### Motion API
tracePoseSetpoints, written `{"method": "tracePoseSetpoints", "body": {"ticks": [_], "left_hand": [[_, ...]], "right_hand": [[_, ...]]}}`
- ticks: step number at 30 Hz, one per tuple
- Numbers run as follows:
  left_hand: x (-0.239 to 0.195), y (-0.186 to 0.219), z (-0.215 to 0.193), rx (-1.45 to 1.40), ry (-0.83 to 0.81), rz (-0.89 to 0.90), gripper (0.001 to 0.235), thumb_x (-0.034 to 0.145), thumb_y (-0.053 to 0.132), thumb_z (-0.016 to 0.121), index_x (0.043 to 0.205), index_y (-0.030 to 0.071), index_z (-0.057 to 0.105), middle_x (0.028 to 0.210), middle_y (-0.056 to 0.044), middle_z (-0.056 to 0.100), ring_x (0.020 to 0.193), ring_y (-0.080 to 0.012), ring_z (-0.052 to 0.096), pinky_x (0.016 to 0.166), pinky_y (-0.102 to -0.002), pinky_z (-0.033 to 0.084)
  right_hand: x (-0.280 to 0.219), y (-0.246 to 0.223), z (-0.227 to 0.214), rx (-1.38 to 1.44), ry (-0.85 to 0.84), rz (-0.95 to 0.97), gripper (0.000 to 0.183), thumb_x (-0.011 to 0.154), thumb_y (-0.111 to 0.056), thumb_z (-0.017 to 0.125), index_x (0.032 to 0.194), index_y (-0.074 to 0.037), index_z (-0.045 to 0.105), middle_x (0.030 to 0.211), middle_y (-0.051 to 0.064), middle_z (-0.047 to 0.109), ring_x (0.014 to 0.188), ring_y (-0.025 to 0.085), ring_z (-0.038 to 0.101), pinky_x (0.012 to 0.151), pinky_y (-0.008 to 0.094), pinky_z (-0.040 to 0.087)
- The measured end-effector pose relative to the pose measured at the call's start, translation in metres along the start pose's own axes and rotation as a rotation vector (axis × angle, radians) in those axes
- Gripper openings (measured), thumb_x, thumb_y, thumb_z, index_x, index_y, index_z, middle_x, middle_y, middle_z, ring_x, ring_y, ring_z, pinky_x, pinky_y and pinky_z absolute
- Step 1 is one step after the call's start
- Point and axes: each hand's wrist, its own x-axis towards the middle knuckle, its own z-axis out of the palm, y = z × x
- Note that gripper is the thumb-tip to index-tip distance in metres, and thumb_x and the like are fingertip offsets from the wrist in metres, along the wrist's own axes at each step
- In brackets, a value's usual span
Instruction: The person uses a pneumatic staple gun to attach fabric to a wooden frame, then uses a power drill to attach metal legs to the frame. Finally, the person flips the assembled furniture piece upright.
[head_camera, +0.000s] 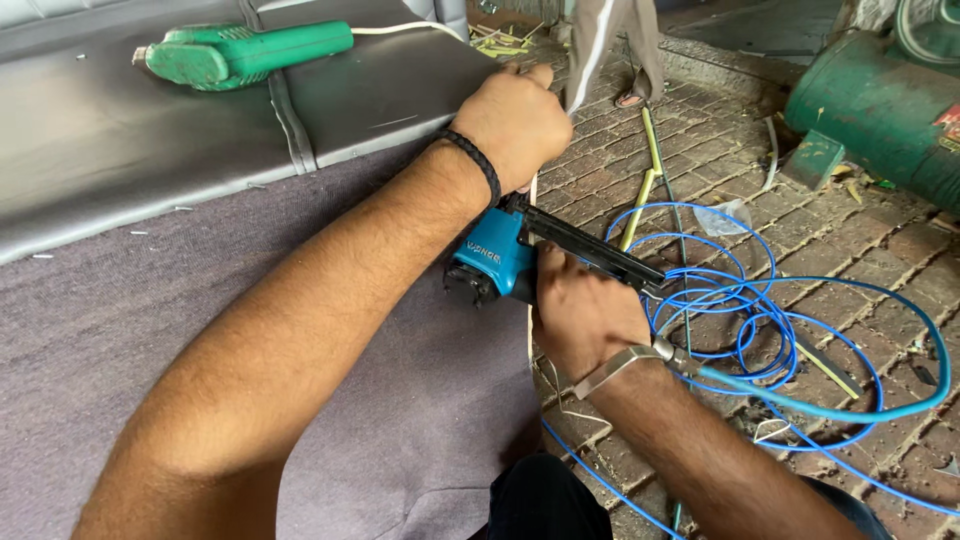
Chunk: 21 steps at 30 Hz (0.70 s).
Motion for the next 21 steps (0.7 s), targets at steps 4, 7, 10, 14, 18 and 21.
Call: {"method": "tracePoseSetpoints", "body": {"ticks": [4,7,10,14,18,21], "left_hand": [[-0.011,-0.041,-0.018,-0.752,0.191,0.031,0.026,0.079,0.021,0.078,0.102,0.011,0.08,0.107,-0.008,0.077,0.1,-0.034,0.07,0.087,-0.047,0.054],[-0.018,-0.058,-0.02,-1.124,0.206,-0.243,0.037,0.088,0.027,0.074,0.12,0.01,0.066,0.111,-0.011,0.071,0.11,-0.027,0.067,0.091,-0.041,0.055],[-0.016,-0.056,-0.015,-0.843,0.002,-0.381,0.027,0.098,0.031,0.061,0.119,0.018,0.074,0.112,-0.008,0.076,0.106,-0.0256,0.07,0.094,-0.042,0.053],[-0.016,-0.053,-0.012,-0.957,-0.106,-0.451,0.031,0.099,0.034,0.055,0.118,0.019,0.073,0.108,-0.006,0.077,0.103,-0.0229,0.072,0.093,-0.04,0.053],[-0.016,-0.061,-0.004,-0.943,0.031,-0.319,0.029,0.098,0.026,0.056,0.115,0.014,0.076,0.108,-0.007,0.077,0.102,-0.023,0.072,0.091,-0.039,0.054],[-0.017,-0.067,0.004,-0.937,0.144,-0.2,0.027,0.099,0.024,0.057,0.112,0.01,0.077,0.104,-0.008,0.078,0.095,-0.0235,0.074,0.085,-0.039,0.057]], "right_hand": [[0.002,-0.001,-0.006,0.01,-0.067,0.018,0.06,0.088,-0.009,0.053,0.144,0.004,0.037,0.11,0.029,0.065,0.089,0.039,0.073,0.069,0.047,0.062],[-0.002,0.002,-0.007,0.024,-0.022,-0.008,0.075,0.081,-0.013,0.058,0.151,-0.003,0.034,0.115,0.026,0.065,0.087,0.04,0.072,0.07,0.05,0.06],[-0.001,0.002,-0.009,0.012,0.14,-0.05,0.069,0.085,-0.012,0.057,0.149,-0.001,0.034,0.113,0.026,0.065,0.083,0.039,0.073,0.067,0.05,0.061],[0.005,0.004,-0.014,0.019,0.11,0.018,0.059,0.085,-0.017,0.061,0.139,-0.003,0.043,0.11,0.021,0.068,0.09,0.038,0.072,0.07,0.05,0.061],[-0.002,0.014,-0.004,0.107,0.12,0.008,0.072,0.082,-0.022,0.067,0.148,-0.009,0.04,0.111,0.023,0.069,0.078,0.039,0.072,0.066,0.051,0.06],[-0.024,0.024,0.024,0.231,0.123,0.041,0.082,0.078,-0.025,0.072,0.154,-0.019,0.041,0.094,0.02,0.073,0.075,0.04,0.072,0.069,0.052,0.058]]}}
